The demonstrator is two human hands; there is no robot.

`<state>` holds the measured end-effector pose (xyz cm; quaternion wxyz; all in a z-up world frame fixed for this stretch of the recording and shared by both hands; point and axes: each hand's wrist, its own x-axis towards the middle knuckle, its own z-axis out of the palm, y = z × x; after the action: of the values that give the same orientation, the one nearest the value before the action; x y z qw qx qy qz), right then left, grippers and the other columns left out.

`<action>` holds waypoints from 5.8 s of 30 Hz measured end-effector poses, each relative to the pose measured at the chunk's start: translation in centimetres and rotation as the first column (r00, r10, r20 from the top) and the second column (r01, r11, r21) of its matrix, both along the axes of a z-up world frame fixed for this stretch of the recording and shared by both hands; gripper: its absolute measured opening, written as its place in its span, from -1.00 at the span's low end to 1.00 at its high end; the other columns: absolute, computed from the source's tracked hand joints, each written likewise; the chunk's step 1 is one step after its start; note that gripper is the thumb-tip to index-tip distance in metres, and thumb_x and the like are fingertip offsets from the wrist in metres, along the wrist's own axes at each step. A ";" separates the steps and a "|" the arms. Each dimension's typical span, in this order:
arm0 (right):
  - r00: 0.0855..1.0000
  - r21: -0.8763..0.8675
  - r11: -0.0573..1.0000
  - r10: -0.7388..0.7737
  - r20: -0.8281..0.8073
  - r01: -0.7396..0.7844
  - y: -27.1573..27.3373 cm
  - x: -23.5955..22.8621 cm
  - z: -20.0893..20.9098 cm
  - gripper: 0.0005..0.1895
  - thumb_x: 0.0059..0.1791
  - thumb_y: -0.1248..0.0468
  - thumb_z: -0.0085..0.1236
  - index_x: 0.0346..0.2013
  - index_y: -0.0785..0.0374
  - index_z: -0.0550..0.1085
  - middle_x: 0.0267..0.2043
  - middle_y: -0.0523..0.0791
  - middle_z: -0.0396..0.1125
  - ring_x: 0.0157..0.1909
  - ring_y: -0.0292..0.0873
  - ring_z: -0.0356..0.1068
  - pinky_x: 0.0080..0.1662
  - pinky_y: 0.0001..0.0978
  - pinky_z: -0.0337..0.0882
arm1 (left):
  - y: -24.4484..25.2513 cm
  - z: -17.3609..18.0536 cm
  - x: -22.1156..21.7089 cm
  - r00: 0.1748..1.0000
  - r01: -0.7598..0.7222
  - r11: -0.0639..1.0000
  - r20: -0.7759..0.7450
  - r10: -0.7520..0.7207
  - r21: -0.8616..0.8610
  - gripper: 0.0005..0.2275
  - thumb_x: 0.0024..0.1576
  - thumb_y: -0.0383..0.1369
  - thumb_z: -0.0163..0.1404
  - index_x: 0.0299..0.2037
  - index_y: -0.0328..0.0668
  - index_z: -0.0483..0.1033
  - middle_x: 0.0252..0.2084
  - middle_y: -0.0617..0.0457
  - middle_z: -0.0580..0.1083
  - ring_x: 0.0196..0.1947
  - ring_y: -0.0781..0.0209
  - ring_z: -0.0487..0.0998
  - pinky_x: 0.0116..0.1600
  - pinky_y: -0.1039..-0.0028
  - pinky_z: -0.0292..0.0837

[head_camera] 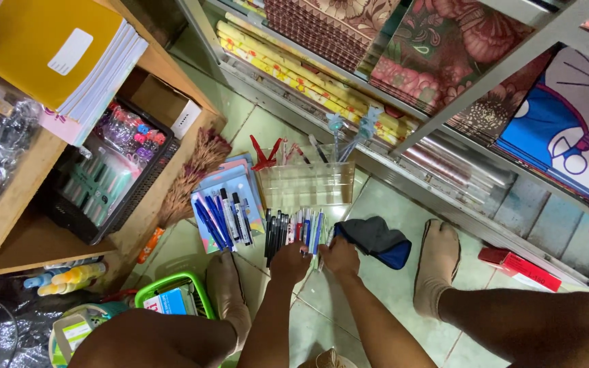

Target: Testing and sorting pens into a clear plastic organizer bin.

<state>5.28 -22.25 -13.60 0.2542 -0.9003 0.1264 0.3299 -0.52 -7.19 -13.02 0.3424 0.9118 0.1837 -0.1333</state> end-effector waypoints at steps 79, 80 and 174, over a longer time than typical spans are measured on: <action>0.390 0.195 0.526 0.288 0.875 -0.828 -3.2 12.2 48.4 -0.79 -0.11 0.36 0.33 -0.21 0.26 0.53 -0.34 -0.04 0.53 -0.34 -0.02 0.54 -0.30 -0.24 0.50 | 5.6 41.3 13.4 0.910 -0.089 0.203 0.004 0.415 -0.975 -0.68 0.31 -0.24 -0.09 0.16 -0.27 0.46 -0.02 0.01 0.59 -0.29 0.43 0.49 -0.13 0.52 0.45; 0.389 0.181 0.527 0.317 0.865 -0.830 -2.8 12.0 48.8 -0.75 -0.12 0.36 0.31 -0.16 0.27 0.53 -0.32 -0.02 0.53 -0.34 0.00 0.54 -0.30 -0.21 0.49 | 5.9 41.6 13.3 0.911 -0.044 0.265 0.070 0.406 -0.963 -0.68 0.31 -0.25 -0.10 0.16 -0.26 0.46 -0.02 0.03 0.59 -0.27 0.43 0.50 -0.14 0.53 0.44; 0.795 0.494 0.659 0.279 0.539 -0.567 -2.5 12.1 47.2 -0.79 0.04 0.18 0.15 -0.23 0.29 0.46 -0.49 -0.18 0.26 -0.42 -0.32 0.20 -0.38 -0.38 0.24 | 5.5 47.7 9.2 0.703 0.409 0.906 0.594 -0.390 0.111 -0.77 0.29 -0.31 -0.09 0.03 -0.19 0.57 -0.32 -0.07 0.54 -0.47 -0.09 0.56 -0.34 0.17 0.42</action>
<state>17.39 -24.71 33.60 0.4762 -0.8124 -0.2685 0.2031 8.69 -1.65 34.73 0.3588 0.9185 -0.1390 0.0908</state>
